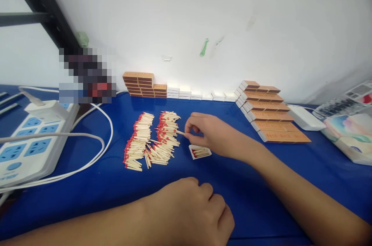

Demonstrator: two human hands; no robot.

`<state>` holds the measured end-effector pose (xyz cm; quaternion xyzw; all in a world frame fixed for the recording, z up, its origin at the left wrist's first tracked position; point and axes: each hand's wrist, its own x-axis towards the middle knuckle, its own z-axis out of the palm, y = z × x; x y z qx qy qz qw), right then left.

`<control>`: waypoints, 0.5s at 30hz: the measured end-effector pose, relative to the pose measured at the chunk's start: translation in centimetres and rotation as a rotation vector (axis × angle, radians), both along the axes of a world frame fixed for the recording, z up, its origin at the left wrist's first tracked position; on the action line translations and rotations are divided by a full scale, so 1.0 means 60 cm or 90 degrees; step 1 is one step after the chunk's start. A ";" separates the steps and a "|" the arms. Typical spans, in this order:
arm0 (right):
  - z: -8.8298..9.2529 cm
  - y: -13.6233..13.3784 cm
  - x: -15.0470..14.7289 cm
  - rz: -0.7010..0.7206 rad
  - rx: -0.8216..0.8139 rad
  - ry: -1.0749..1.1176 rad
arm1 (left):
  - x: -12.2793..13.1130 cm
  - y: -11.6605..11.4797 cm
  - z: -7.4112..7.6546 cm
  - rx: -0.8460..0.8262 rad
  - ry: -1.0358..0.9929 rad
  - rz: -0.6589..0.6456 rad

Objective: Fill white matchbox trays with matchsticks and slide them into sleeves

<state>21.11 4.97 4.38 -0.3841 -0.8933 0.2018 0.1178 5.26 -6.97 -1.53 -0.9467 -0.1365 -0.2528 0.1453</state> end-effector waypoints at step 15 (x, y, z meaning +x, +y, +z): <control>0.013 -0.025 0.078 0.031 -0.036 -0.095 | -0.001 0.000 0.003 -0.005 0.026 0.009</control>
